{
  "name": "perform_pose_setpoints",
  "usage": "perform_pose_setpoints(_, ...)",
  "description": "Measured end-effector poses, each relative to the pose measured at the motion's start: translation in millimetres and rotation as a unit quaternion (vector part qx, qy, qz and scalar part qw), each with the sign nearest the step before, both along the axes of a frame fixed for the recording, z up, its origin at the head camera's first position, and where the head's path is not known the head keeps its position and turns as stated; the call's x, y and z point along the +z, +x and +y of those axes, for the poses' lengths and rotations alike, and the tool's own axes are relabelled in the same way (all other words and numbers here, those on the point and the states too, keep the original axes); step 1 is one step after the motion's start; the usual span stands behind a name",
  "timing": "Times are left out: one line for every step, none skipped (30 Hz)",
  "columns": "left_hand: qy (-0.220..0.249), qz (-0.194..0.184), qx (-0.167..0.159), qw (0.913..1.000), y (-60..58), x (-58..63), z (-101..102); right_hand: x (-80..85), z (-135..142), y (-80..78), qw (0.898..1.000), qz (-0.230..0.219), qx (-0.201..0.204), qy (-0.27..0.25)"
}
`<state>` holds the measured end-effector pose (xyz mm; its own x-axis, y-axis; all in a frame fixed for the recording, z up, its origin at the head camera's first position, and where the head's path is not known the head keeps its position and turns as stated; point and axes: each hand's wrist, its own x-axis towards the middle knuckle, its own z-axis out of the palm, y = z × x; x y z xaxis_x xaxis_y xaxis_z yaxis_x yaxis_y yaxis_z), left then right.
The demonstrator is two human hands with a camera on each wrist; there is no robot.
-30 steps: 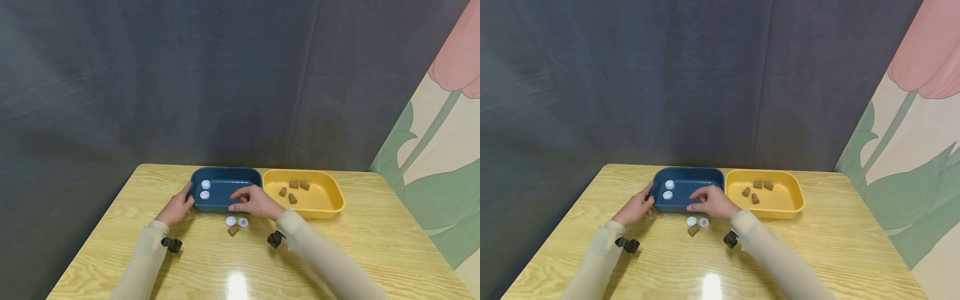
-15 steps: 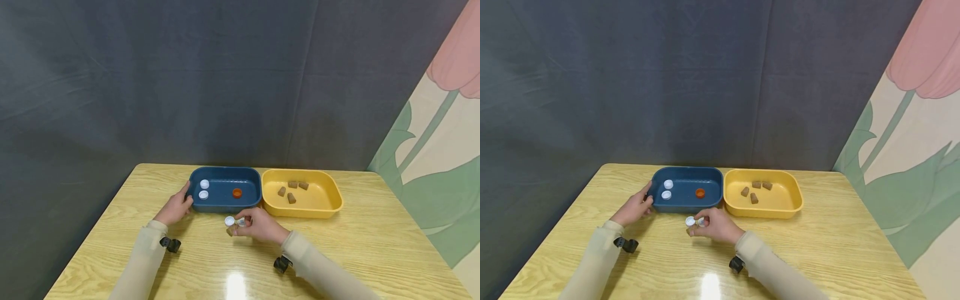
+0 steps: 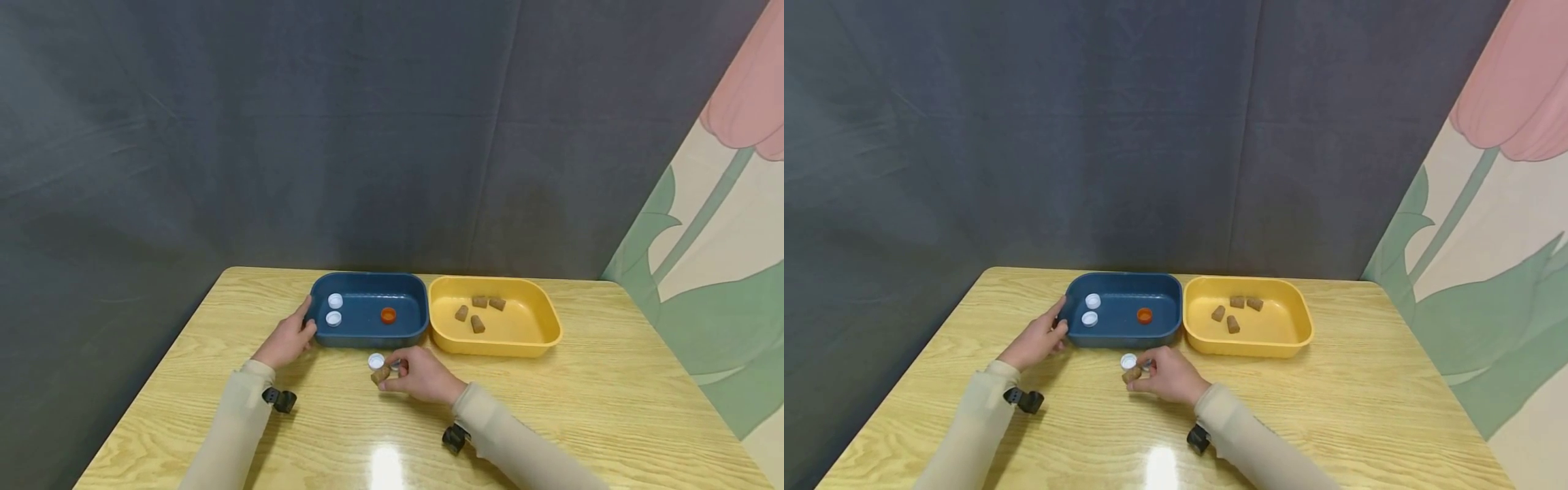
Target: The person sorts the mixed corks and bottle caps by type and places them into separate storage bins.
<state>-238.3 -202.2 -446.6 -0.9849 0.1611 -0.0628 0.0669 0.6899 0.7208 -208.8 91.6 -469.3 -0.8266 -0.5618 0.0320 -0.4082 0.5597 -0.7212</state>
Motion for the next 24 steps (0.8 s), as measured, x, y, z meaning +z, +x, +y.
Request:
perform_pose_setpoints(0.0, 0.0, 0.0, 1.0, -0.3, 0.0, 0, -0.7, -1, -0.1, 1.0, 0.002, -0.001, 0.002)
perform_pose_setpoints(-0.001, 0.001, 0.0, 1.0, -0.4, -0.1, 0, -1.5, -2, -0.2, 1.0, 0.003, -0.002, 0.003)
perform_pose_setpoints(-0.001, 0.001, 0.001, 1.0, -0.3, 0.1, 1, -2.4, -3, -0.4, 1.0, 0.004, -0.003, 0.005)
perform_pose_setpoints(-0.002, 0.002, 0.001, 1.0, -0.2, 0.2, 1, -3.0, -4, -0.5, 1.0, 0.005, -0.005, 0.008)
perform_pose_setpoints(-0.001, 0.002, 0.001, 1.0, -0.2, 0.2, 1, -3.8, -5, -0.8, 1.0, 0.008, -0.008, 0.012)
perform_pose_setpoints(-0.001, 0.002, 0.001, 1.0, -0.3, 0.2, 1, -4.2, -6, -0.7, 1.0, 0.01, -0.014, 0.017)
perform_pose_setpoints(-0.002, 0.002, 0.001, 1.0, -0.4, 0.3, 1, -4.5, -7, -0.6, 0.999, 0.01, -0.021, 0.023)
perform_pose_setpoints(-0.002, 0.003, 0.002, 1.0, -0.6, 0.3, 1, -4.5, -8, -0.4, 0.999, 0.011, -0.027, 0.029)
perform_pose_setpoints(-0.003, 0.003, 0.001, 1.0, -0.7, 0.2, 1, -4.2, -10, -0.1, 0.999, 0.013, -0.033, 0.034)
perform_pose_setpoints(-0.003, 0.003, 0.001, 1.0, -0.8, 0.1, 1, -4.0, -11, 0.2, 0.998, 0.015, -0.039, 0.039)
perform_pose_setpoints(-0.002, 0.001, 0.0, 1.0, -0.8, 0.2, 1, -3.7, -12, 0.5, 0.998, 0.017, -0.044, 0.043)
perform_pose_setpoints(-0.002, 0.001, 0.0, 1.0, -0.8, 0.2, 0, -3.2, -13, 0.9, 0.998, 0.018, -0.05, 0.046)
perform_pose_setpoints(-0.002, 0.001, 0.0, 1.0, -0.4, 0.3, 0, -3.2, -15, 1.1, 0.997, 0.019, -0.054, 0.05)
perform_pose_setpoints(-0.002, 0.0, 0.0, 1.0, -0.2, 0.3, 0, -3.2, -16, 1.2, 0.997, 0.021, -0.058, 0.051)
perform_pose_setpoints(-0.001, 0.001, -0.003, 1.0, 0.1, 0.4, 0, -3.2, -16, 1.2, 0.996, 0.023, -0.062, 0.052)
perform_pose_setpoints(-0.001, 0.001, -0.003, 1.0, 0.4, 0.5, 0, -3.2, -17, 1.1, 0.996, 0.026, -0.065, 0.055)
perform_pose_setpoints(-0.001, 0.001, -0.004, 1.0, 0.7, 0.9, 0, -3.1, -18, 1.3, 0.996, 0.029, -0.067, 0.054)
perform_pose_setpoints(0.0, 0.001, -0.003, 1.0, 1.0, 1.0, 0, -3.2, -19, 1.4, 0.996, 0.032, -0.068, 0.055)
perform_pose_setpoints(0.0, 0.0, -0.003, 1.0, 1.1, 1.2, 0, -3.4, -19, 1.5, 0.995, 0.035, -0.07, 0.056)
perform_pose_setpoints(0.001, 0.0, -0.003, 1.0, 1.2, 1.3, 0, -3.4, -19, 1.4, 0.995, 0.038, -0.07, 0.056)
perform_pose_setpoints(0.001, 0.0, -0.004, 1.0, 1.4, 1.5, 0, -3.4, -20, 1.5, 0.995, 0.04, -0.07, 0.056)
perform_pose_setpoints(0.0, -0.001, -0.003, 1.0, 1.5, 1.8, 0, -3.6, -20, 1.6, 0.995, 0.044, -0.069, 0.054)
perform_pose_setpoints(0.0, 0.0, -0.004, 1.0, 1.4, 2.0, 0, -3.8, -20, 1.5, 0.995, 0.046, -0.069, 0.052)
perform_pose_setpoints(0.0, 0.0, -0.004, 1.0, 1.2, 1.9, 0, -3.9, -20, 1.3, 0.995, 0.047, -0.068, 0.051)
